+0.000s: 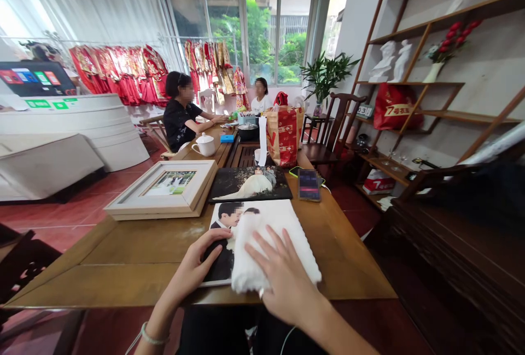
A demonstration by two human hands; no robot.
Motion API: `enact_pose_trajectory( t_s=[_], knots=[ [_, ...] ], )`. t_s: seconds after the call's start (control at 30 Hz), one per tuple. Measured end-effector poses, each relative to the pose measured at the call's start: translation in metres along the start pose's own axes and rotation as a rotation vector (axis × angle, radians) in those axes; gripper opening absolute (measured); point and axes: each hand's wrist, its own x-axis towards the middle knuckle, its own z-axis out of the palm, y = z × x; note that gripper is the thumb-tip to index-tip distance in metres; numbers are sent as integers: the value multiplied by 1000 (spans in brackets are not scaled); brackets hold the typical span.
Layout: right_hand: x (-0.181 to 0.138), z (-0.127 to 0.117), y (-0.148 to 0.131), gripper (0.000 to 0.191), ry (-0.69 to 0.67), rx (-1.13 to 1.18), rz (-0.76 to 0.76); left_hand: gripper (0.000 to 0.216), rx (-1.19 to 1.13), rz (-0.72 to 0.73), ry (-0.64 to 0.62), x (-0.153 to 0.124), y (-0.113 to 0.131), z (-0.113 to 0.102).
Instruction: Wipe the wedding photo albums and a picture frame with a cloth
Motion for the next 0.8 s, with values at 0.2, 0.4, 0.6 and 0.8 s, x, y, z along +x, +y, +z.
enact_pose_trajectory(
  t_s=[0.2, 0.4, 0.6, 0.8],
  knots=[
    [-31, 5, -14, 98, -43, 61, -41, 22, -7, 9, 4, 1, 2, 0],
    [34, -18, 32, 78, 34, 64, -22, 22, -26, -10, 0, 0, 4, -1],
    [93, -27, 72, 65, 92, 56, 5, 22, -24, -22, -10, 0, 3, -1],
    [58, -17, 53, 72, 86, 24, -11, 22, -7, -3, 18, 0, 4, -1]
  ],
)
